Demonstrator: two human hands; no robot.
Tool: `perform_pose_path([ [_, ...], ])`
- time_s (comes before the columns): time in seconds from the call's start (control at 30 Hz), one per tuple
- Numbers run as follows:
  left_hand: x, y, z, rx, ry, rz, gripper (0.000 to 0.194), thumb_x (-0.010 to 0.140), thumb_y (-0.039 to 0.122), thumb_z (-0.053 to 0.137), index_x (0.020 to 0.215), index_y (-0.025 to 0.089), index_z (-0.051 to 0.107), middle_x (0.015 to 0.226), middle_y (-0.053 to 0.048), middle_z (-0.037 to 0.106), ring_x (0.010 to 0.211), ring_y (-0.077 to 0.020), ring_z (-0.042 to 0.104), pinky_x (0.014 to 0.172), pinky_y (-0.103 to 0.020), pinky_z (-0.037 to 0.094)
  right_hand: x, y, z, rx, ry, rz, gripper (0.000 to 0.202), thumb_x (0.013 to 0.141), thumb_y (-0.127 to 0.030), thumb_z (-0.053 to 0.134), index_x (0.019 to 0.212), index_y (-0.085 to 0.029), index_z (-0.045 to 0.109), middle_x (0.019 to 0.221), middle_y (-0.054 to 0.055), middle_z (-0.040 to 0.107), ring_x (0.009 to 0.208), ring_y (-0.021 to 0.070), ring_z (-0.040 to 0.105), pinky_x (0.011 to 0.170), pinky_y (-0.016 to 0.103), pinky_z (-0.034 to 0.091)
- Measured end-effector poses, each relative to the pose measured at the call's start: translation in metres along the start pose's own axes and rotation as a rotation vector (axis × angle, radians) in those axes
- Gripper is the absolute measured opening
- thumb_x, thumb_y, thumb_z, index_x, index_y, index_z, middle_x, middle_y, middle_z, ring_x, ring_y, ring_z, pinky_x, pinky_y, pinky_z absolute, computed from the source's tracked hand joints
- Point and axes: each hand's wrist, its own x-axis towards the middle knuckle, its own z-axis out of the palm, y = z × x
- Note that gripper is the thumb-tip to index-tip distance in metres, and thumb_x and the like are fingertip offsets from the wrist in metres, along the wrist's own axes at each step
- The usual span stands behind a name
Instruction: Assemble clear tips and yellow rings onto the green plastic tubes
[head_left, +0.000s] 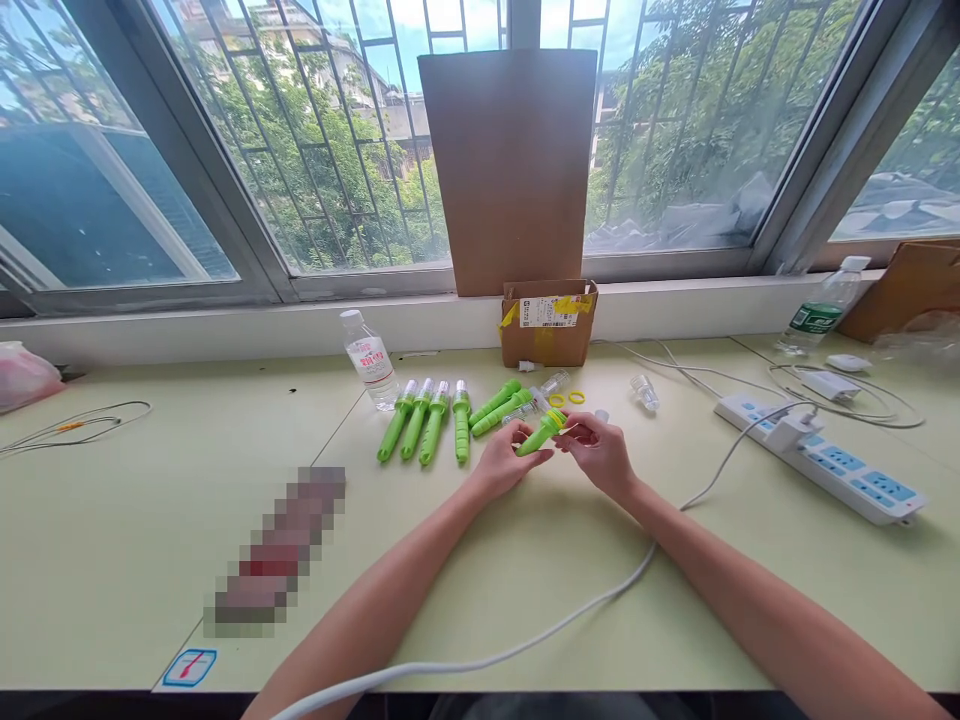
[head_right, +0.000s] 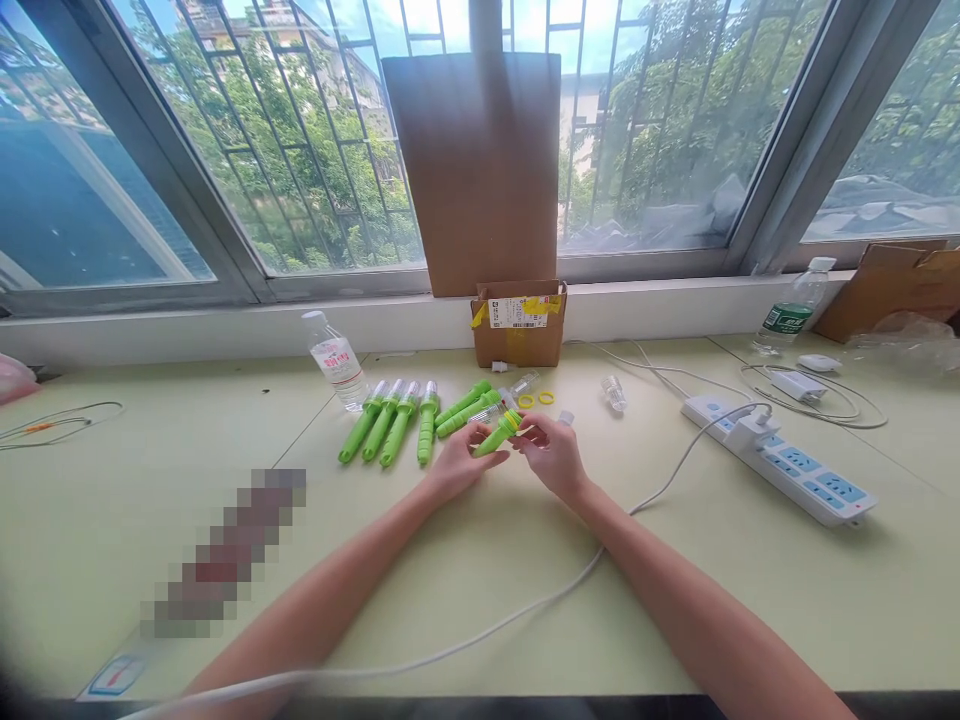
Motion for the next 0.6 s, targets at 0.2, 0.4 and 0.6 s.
perform_pose_path([
  [0.2,-0.0007,-0.0045,0.0047,0.485,0.311,0.177,0.029,0.08,0.048,0.058,0.083,0.019,0.058,0.082,-0.006,0.065,0.07,-0.0176,0.058,0.063,-0.027,0.041,-0.0011,-0.0007,0.0041,-0.016,0.094,0.0,0.029,0.07,-0.047,0.069,0.076,-0.023,0.054,0.106,0.008,0.068,0.057,0.0183,0.066,0.059,0.04,0.059],
  [0.4,-0.0016,-0.0051,0.0062,0.596,0.279,0.182,0.03,0.083,0.048,0.054,0.091,0.02,0.06,0.085,-0.007,0.066,0.072,-0.0182,0.06,0.064,-0.026,0.041,-0.0014,0.0032,0.0031,-0.013,0.093,0.053,0.034,0.067,-0.051,0.07,0.077,-0.022,0.054,0.102,0.008,0.069,0.057,0.0179,0.066,0.057,0.037,0.059],
  [0.6,-0.0002,-0.0068,0.0055,0.63,0.247,0.206,0.03,0.085,0.046,0.051,0.092,0.019,0.061,0.084,-0.008,0.065,0.072,-0.019,0.06,0.064,-0.027,0.041,-0.0016,0.0076,0.003,-0.005,0.096,0.112,0.038,0.065,-0.051,0.073,0.079,-0.021,0.055,0.084,0.006,0.071,0.055,0.0191,0.067,0.057,0.036,0.059],
])
